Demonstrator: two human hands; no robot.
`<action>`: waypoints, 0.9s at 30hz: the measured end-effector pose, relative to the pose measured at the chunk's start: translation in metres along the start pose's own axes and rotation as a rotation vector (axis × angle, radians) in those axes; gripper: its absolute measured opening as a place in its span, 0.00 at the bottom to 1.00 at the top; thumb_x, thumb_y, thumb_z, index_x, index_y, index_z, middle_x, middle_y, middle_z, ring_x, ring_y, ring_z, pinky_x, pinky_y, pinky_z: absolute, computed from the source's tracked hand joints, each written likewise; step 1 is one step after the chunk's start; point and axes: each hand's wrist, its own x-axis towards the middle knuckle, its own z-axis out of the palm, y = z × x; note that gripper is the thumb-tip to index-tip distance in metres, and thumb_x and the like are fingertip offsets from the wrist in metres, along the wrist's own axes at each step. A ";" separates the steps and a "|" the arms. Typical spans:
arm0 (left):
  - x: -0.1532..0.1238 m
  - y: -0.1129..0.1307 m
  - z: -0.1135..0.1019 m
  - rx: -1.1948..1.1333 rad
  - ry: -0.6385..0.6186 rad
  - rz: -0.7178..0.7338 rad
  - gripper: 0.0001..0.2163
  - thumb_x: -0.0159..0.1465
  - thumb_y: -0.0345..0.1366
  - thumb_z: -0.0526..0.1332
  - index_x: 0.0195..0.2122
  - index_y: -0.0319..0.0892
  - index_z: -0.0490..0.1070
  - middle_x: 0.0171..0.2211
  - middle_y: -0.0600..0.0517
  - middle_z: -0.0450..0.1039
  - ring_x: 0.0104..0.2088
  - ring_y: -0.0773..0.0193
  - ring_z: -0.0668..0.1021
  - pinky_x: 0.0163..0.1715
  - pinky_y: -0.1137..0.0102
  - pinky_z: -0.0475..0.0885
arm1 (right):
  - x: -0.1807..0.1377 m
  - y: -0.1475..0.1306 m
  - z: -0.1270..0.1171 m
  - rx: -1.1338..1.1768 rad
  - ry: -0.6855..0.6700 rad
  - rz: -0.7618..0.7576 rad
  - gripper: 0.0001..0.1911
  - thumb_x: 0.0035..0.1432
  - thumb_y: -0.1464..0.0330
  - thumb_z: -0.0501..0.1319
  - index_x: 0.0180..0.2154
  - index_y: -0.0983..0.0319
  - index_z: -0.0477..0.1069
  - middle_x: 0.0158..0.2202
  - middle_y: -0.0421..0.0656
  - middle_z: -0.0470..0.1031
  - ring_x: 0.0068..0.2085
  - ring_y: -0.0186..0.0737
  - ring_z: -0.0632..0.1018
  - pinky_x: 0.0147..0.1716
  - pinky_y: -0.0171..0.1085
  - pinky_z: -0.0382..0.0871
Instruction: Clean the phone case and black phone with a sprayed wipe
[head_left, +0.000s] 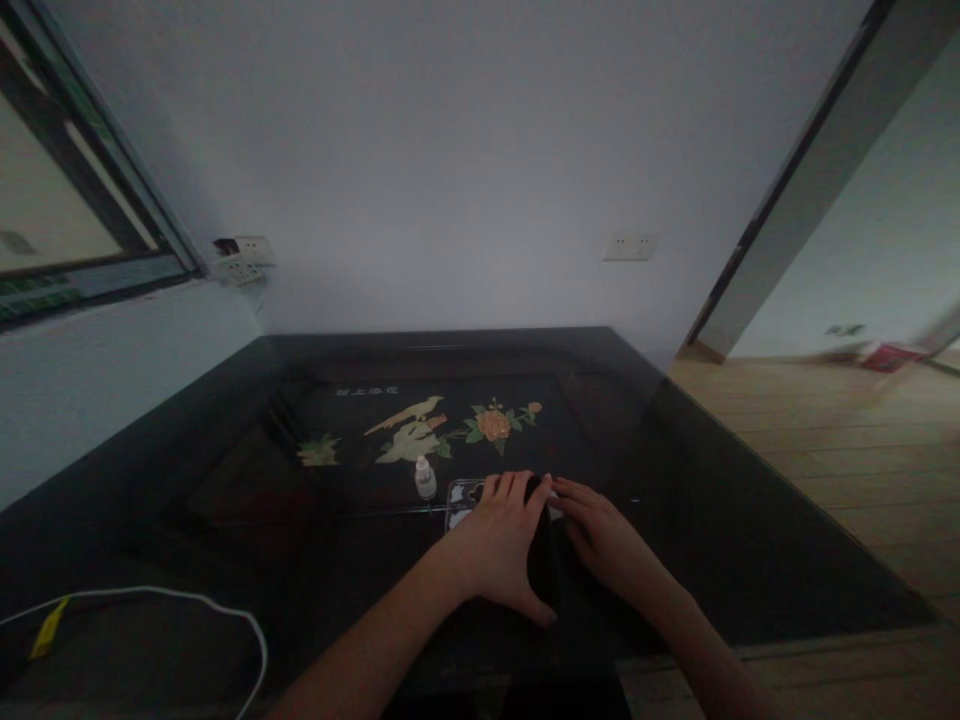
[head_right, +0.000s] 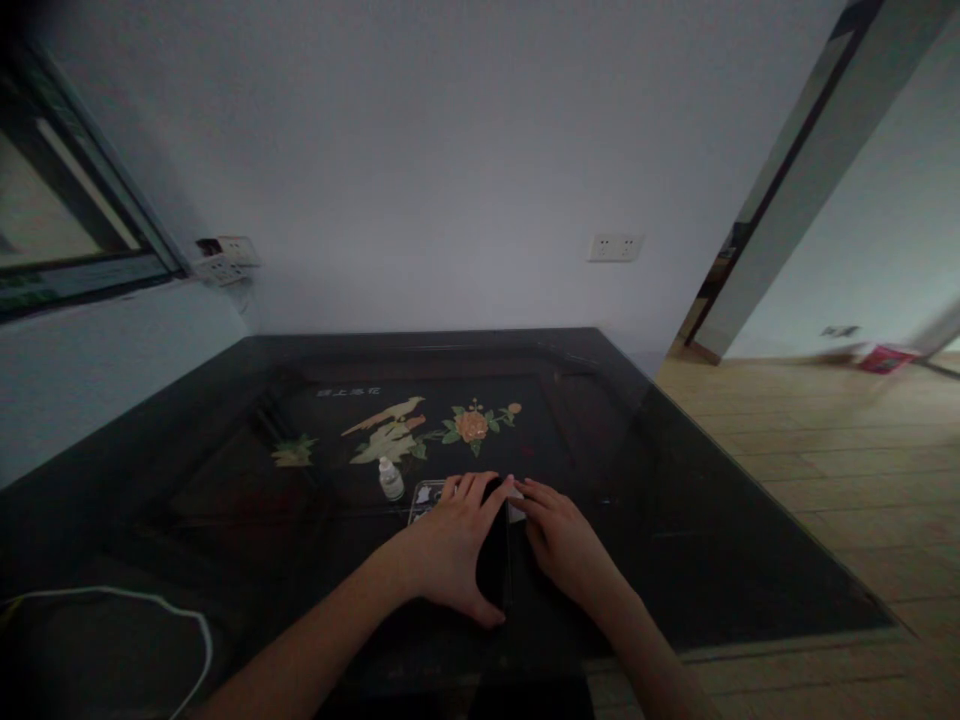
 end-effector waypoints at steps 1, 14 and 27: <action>0.003 -0.001 0.002 0.040 -0.026 -0.009 0.65 0.38 0.64 0.72 0.73 0.37 0.47 0.67 0.31 0.56 0.66 0.30 0.61 0.65 0.41 0.52 | -0.002 0.003 0.004 -0.045 -0.010 -0.009 0.27 0.65 0.76 0.53 0.62 0.57 0.70 0.65 0.48 0.71 0.66 0.49 0.70 0.65 0.55 0.64; 0.025 -0.009 0.002 0.196 -0.268 -0.102 0.66 0.38 0.67 0.69 0.73 0.35 0.46 0.66 0.29 0.57 0.65 0.29 0.63 0.63 0.44 0.55 | -0.016 0.008 0.012 -0.144 0.128 0.035 0.19 0.65 0.73 0.57 0.54 0.58 0.78 0.59 0.47 0.77 0.62 0.51 0.74 0.62 0.56 0.69; 0.016 -0.018 0.007 0.118 -0.249 -0.108 0.66 0.43 0.69 0.66 0.74 0.33 0.42 0.69 0.28 0.52 0.67 0.29 0.59 0.64 0.40 0.51 | -0.014 0.002 0.011 -0.137 0.120 0.051 0.22 0.62 0.76 0.57 0.54 0.57 0.78 0.59 0.48 0.76 0.61 0.51 0.74 0.61 0.55 0.70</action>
